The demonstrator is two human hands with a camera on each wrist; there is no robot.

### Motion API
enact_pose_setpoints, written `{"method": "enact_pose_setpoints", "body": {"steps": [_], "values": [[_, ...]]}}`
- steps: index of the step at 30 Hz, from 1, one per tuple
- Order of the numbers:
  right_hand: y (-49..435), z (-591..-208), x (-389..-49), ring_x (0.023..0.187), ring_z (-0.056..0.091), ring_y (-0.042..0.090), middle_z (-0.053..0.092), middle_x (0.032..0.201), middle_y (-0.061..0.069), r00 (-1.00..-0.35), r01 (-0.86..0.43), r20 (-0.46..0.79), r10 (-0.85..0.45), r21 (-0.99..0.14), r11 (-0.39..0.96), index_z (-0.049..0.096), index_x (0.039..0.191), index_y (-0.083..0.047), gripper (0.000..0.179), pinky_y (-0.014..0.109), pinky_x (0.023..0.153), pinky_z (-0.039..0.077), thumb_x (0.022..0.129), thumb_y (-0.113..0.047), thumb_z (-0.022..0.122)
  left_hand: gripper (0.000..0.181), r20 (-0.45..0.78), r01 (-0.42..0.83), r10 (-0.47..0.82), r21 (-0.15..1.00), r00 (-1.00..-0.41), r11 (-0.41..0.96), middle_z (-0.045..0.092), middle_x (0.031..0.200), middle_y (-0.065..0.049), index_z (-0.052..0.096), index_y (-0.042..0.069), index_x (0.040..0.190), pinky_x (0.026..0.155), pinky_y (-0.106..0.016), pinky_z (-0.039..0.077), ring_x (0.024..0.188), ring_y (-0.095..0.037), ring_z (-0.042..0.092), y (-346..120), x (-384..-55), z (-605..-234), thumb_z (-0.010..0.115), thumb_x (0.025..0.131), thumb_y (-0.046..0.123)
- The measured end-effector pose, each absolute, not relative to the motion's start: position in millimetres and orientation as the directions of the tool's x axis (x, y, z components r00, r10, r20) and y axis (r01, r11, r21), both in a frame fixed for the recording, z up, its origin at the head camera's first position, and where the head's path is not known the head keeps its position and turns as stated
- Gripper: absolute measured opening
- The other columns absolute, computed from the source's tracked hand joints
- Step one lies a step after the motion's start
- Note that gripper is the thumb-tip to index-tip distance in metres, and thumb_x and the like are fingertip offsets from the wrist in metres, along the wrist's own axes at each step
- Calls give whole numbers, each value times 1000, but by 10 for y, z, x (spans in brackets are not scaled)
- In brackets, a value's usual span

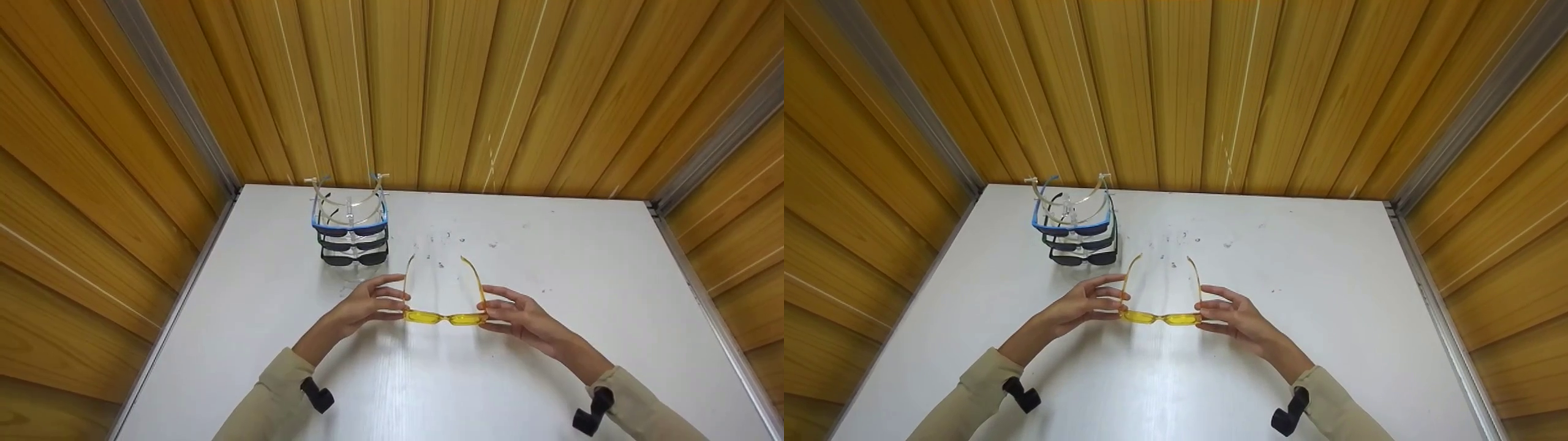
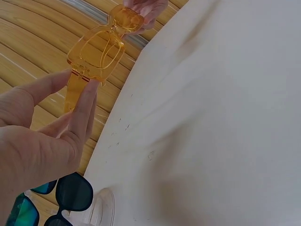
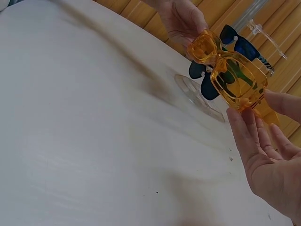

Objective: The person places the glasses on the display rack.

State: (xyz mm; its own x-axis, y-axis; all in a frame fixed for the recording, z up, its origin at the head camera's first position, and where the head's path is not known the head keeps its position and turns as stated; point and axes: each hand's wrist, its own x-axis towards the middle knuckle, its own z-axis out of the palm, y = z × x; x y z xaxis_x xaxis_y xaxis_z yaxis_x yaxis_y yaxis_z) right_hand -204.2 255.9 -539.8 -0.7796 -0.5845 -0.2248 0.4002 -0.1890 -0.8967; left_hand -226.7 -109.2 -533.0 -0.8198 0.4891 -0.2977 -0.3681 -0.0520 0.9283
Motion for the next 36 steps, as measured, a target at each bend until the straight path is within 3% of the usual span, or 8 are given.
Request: {"method": "enact_pose_setpoints", "body": {"steps": [23, 36], "values": [[2485, -5068, -2107, 116, 69, 19, 71, 119, 3, -794, 352, -173, -583, -912, -210, 47, 147, -13, 50, 44, 108, 53, 101, 4, 54, 66, -243, -291, 492, 956, -836, -23, 66, 132, -22, 45, 9, 152, 102, -47, 58, 104, -20, 74, -1166, -2309, -4916, 71, 92, 2], [2390, -4704, -2190, 115, 70, 19, 69, 122, 4, -833, 284, -122, -540, -932, -227, 40, 152, -4, 54, 39, 106, 56, 101, 3, 55, 71, -153, -205, 493, 977, -856, -52, 69, 127, -11, 43, 10, 154, 98, -37, 60, 105, -15, 73, -1250, -2387, -4520, 73, 91, 4]]}}
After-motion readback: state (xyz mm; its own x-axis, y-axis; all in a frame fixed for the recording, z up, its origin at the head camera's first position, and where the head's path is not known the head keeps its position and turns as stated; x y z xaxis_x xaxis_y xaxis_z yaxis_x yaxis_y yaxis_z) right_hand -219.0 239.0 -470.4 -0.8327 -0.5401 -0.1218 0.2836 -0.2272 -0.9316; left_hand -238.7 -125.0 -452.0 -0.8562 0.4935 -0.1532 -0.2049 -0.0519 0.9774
